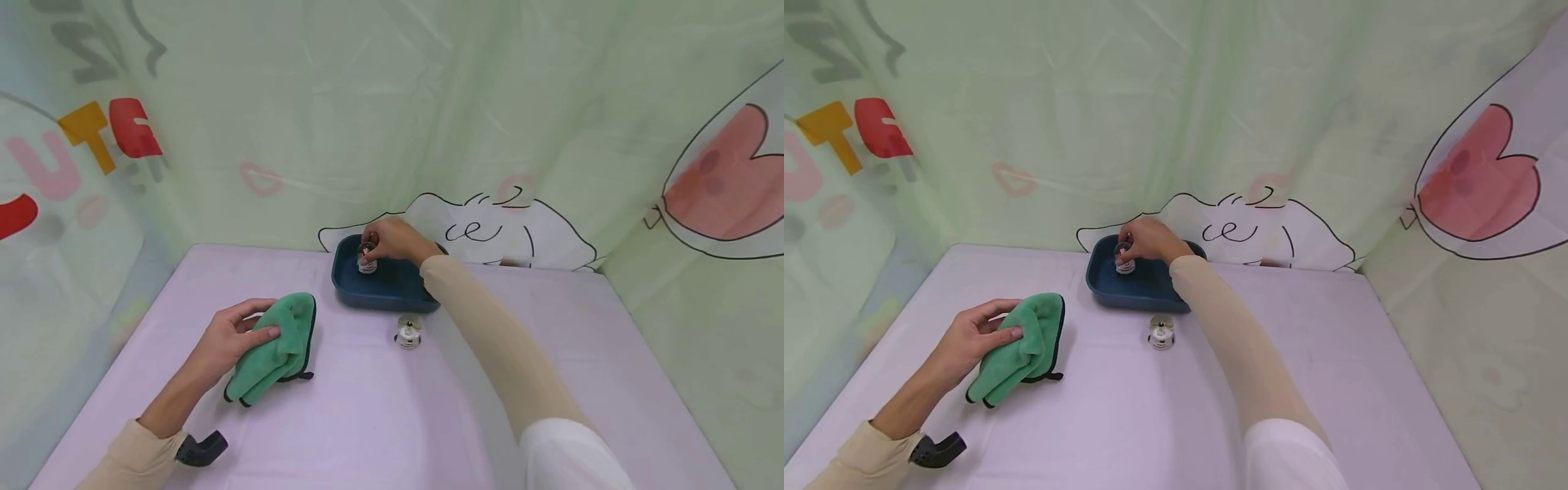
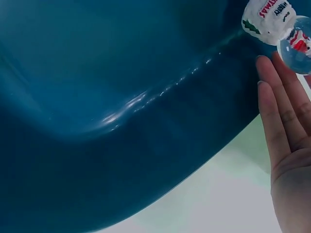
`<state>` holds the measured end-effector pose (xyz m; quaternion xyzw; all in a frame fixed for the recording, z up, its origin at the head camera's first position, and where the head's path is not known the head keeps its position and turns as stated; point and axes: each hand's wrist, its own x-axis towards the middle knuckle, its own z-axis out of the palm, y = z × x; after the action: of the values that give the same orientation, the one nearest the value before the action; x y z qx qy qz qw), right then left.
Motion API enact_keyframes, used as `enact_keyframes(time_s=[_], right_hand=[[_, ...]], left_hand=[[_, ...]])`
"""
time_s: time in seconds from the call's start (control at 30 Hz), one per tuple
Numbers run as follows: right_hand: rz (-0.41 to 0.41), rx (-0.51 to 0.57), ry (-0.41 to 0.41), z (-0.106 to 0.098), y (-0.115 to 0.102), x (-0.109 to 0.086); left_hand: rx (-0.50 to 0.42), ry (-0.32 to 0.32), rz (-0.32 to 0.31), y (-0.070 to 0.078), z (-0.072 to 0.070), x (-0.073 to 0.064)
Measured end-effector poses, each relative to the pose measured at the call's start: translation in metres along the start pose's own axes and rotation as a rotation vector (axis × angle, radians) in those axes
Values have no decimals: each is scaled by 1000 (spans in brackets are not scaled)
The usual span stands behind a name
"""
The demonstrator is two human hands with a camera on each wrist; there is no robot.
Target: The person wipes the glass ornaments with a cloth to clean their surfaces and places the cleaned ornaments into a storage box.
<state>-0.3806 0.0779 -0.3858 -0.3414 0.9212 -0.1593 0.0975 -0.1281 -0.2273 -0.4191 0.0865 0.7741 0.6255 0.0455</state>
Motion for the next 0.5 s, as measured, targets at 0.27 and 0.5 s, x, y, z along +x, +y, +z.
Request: enact_keyframes(time_s=[0.27,0.5], right_hand=[[26,-48,-88,-3,-5,-2],[-61,20,-109,-16,-7,-14]], left_hand=[[7,-3,10,1,5,4],[23,1,6,2,5,6]])
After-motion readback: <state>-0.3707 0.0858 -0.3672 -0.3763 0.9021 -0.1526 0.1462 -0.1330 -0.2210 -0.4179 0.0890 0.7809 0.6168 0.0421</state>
